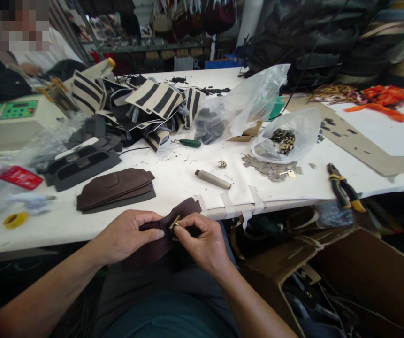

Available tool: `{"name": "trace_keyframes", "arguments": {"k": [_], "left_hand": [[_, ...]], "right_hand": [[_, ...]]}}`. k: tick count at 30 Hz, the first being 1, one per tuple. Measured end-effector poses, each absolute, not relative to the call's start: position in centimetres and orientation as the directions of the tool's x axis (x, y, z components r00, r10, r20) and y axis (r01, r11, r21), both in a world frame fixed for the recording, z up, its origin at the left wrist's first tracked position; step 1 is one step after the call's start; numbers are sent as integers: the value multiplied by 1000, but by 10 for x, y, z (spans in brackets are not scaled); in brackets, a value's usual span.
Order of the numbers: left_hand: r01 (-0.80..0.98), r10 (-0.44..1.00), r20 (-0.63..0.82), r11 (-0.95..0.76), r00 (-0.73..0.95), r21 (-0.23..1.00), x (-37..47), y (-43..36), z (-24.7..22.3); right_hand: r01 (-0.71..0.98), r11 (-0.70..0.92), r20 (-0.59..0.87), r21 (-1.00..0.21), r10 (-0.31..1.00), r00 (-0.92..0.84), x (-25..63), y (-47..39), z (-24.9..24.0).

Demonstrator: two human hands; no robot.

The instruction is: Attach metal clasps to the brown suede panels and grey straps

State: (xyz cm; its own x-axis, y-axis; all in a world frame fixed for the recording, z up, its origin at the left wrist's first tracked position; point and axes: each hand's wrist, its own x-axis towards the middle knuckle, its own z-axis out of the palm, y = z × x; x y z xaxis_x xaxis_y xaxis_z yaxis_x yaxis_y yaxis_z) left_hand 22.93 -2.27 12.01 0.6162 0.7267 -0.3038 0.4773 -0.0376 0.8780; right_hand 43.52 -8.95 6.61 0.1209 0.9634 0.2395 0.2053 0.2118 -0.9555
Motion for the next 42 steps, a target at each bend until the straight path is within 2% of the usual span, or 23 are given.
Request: {"name": "trace_keyframes", "arguments": {"k": [7, 18, 21, 24, 26, 28, 30, 32, 35, 38, 42], "left_hand": [[486, 728, -268, -101, 630, 868, 232, -23, 119], [505, 781, -190, -180, 595, 844, 240, -33, 116], [619, 819, -127, -312, 560, 721, 238, -36, 113], [654, 791, -21, -489, 611, 577, 231, -39, 109], [627, 751, 77, -598, 655, 500, 226, -41, 108], [610, 721, 167, -668, 672, 427, 223, -44, 109], [595, 694, 236, -711, 680, 375, 223, -47, 112], [577, 667, 284, -742, 689, 341, 224, -50, 116], [556, 629, 315, -776, 710, 297, 223, -55, 120], [550, 617, 314, -786, 722, 282, 221, -59, 121], [549, 624, 295, -779, 724, 302, 217, -64, 121]], "right_hand": [[235, 178, 216, -956, 965, 148, 433, -91, 63], [401, 334, 440, -853, 873, 210, 416, -100, 53], [390, 372, 452, -843, 881, 138, 417, -102, 52], [391, 440, 473, -808, 881, -15, 430, -104, 56], [492, 483, 528, -724, 847, -54, 444, -103, 62], [656, 471, 600, -590, 799, -34, 456, -100, 69], [757, 461, 626, -463, 775, -89, 465, -95, 76], [750, 532, 571, -393, 781, -254, 468, -89, 84], [678, 639, 468, -362, 754, -461, 467, -84, 92], [666, 670, 427, -329, 734, -528, 463, -82, 96], [656, 700, 445, -283, 702, -556, 458, -83, 97]]}}
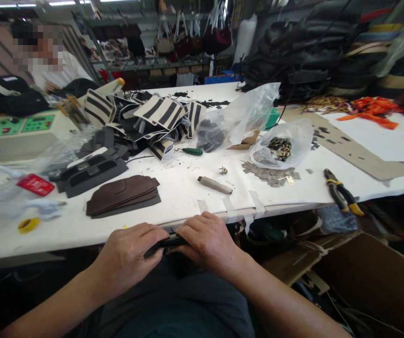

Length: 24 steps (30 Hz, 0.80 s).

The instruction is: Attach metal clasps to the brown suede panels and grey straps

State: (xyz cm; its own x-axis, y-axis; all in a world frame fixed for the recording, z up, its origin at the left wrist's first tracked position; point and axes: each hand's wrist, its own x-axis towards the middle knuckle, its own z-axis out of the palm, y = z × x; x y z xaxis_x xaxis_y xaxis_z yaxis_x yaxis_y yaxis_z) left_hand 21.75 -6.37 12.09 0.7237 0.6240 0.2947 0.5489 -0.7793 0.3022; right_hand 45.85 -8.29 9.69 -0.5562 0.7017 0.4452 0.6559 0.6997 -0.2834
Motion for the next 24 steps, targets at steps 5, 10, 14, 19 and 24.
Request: {"name": "trace_keyframes", "arguments": {"k": [5, 10, 14, 19, 24], "left_hand": [[497, 588, 303, -803, 750, 329, 215, -64, 123], [461, 563, 287, -815, 775, 351, 209, -62, 123], [423, 539, 310, -827, 783, 370, 205, -62, 119], [407, 557, 361, -814, 747, 414, 201, -64, 117], [475, 643, 422, -761, 639, 441, 195, -68, 108]], "right_hand": [[649, 722, 501, -241, 665, -554, 455, -85, 96], [633, 746, 506, -209, 636, -582, 452, -87, 99], [605, 767, 521, -215, 614, -593, 448, -88, 99], [602, 769, 512, -216, 614, -601, 446, -89, 99], [643, 735, 487, -215, 651, -582, 443, -91, 102]]}}
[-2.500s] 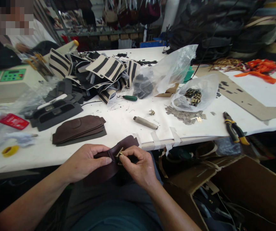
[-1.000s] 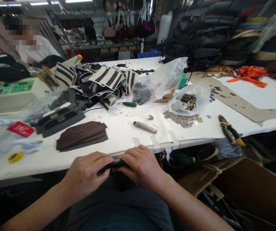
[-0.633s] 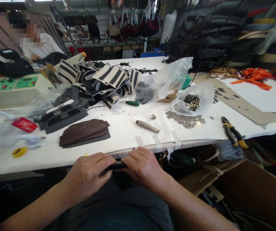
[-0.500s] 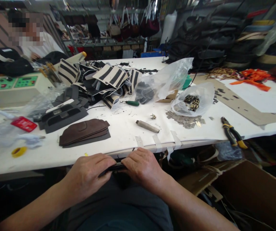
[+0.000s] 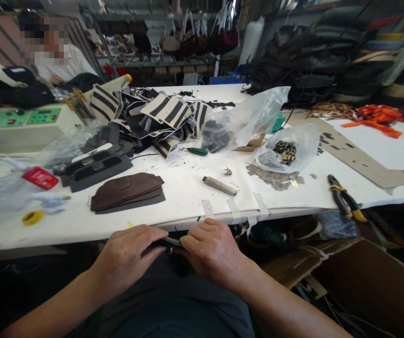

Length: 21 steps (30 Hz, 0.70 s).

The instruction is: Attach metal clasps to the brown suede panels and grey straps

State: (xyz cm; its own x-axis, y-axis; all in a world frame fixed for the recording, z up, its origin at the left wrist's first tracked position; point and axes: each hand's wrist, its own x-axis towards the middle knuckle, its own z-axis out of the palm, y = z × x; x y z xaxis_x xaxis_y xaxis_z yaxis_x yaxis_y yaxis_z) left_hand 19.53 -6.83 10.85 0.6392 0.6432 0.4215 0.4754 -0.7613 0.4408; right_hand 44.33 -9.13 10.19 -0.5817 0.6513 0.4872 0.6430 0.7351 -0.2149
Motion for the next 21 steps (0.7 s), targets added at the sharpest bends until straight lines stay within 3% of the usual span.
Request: {"name": "trace_keyframes", "arguments": {"k": [10, 17, 21], "left_hand": [[419, 557, 464, -828, 689, 372, 191, -70, 111], [380, 501, 488, -864, 715, 330, 191, -69, 118], [434, 545, 491, -838, 679, 330, 188, -71, 120]], "right_hand": [[713, 652, 352, -259, 751, -559, 441, -96, 119], [599, 722, 185, -348, 679, -710, 435, -90, 137], [597, 750, 218, -285, 657, -722, 433, -88, 137]]}}
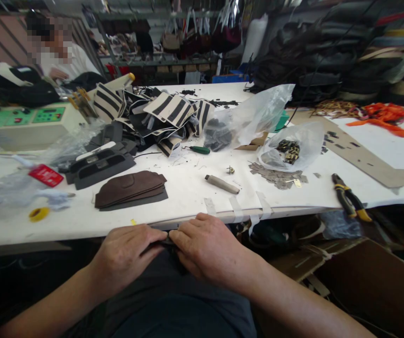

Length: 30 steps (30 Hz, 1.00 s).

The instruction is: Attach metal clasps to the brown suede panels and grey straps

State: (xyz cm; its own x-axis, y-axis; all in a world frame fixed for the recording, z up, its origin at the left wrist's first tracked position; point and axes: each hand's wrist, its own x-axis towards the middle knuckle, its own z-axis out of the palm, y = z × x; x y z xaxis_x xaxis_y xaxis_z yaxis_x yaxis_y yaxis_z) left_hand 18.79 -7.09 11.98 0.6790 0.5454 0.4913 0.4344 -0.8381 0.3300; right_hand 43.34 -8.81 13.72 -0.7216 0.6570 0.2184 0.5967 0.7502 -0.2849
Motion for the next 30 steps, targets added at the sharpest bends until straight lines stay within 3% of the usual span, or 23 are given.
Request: {"name": "trace_keyframes", "arguments": {"k": [7, 17, 26, 30], "left_hand": [[436, 543, 463, -839, 701, 324, 188, -70, 129], [338, 431, 561, -902, 706, 267, 184, -76, 132], [351, 446, 521, -895, 728, 277, 181, -75, 130], [385, 504, 500, -863, 704, 328, 183, -74, 131]], "right_hand": [[582, 780, 295, -229, 625, -722, 433, -88, 138], [508, 841, 320, -188, 541, -777, 429, -90, 149], [541, 805, 304, -241, 592, -746, 429, -92, 139], [573, 776, 371, -264, 630, -682, 435, -91, 132]]}}
